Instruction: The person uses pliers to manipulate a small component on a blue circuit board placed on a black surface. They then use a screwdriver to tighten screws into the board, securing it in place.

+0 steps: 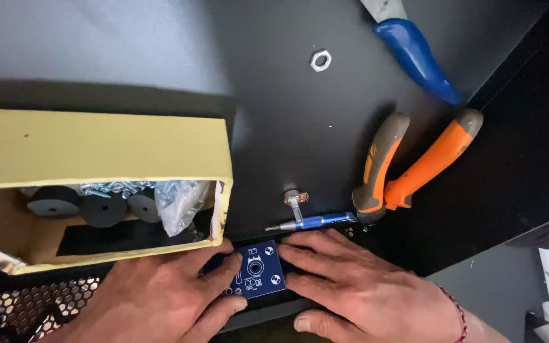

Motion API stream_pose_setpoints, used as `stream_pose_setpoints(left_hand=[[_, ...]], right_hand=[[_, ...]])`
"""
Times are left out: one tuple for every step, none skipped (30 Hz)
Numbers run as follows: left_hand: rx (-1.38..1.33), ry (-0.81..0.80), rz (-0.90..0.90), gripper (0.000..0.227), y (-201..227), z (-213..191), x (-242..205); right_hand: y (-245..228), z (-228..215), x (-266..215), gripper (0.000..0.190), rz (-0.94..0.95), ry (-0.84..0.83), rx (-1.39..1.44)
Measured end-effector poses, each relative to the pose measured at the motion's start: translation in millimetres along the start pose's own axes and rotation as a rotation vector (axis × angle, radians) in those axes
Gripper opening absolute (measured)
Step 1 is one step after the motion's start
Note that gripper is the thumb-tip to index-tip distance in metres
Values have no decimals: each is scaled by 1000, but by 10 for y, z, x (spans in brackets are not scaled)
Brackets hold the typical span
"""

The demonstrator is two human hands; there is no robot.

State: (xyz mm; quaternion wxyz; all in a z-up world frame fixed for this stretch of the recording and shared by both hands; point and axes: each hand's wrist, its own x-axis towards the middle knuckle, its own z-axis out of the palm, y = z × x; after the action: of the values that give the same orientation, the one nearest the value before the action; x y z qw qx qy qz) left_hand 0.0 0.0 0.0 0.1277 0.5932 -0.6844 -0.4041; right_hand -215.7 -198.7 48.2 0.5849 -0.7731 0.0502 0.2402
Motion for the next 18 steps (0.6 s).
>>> stream_pose_setpoints(left_hand=[[0,0,5,50,-4,-2,-2],[-6,-45,-12,52,-6,-3,-4],[-14,-87,-29,55,1,3,-3],[-15,-85,-24,55,5,-5,3],[-9,-39,-22,51,14,-5,1],[-2,7,-21,48,19,-6,-4],[-5,7,-26,48,36,-12,-1],[-18,-43,-65,48,52,-21,0],[-26,-90,-102,48,57,-29,6],[-24,-86,-105,48,65,-39,0],[-8,-84,-100,47,69,-49,3],[9,-82,-94,47,72,-59,8],[9,-81,-95,47,72,-70,4],[-15,-71,-107,49,73,-81,0],[-35,-61,-115,50,66,-99,2],[-30,-60,-114,50,66,-101,-3],[-22,-47,-102,49,65,-101,0],[-14,-34,-90,48,67,-98,4]], right_hand=[[-15,-31,22,42,3,3,-1],[-30,-61,43,42,-8,-22,21],[-48,-93,52,42,-17,-49,41],[-56,-95,50,42,-12,-48,39],[-60,-97,53,42,3,-81,41],[-65,-98,61,42,18,-114,44],[-74,-84,46,42,16,-120,45],[-86,-72,32,44,30,-112,19],[-93,-60,25,46,43,-102,-12],[-111,-54,28,46,39,-104,-16],[-129,-49,28,44,21,-24,-34],[-145,-45,27,43,2,55,-51],[-170,-66,51,43,0,54,-51],[-196,-88,73,38,-14,97,-14],[-220,-108,98,34,-29,145,23],[-212,-117,86,34,-32,149,21],[-206,-126,68,34,-17,96,43],[-197,-133,45,35,-4,43,65]])
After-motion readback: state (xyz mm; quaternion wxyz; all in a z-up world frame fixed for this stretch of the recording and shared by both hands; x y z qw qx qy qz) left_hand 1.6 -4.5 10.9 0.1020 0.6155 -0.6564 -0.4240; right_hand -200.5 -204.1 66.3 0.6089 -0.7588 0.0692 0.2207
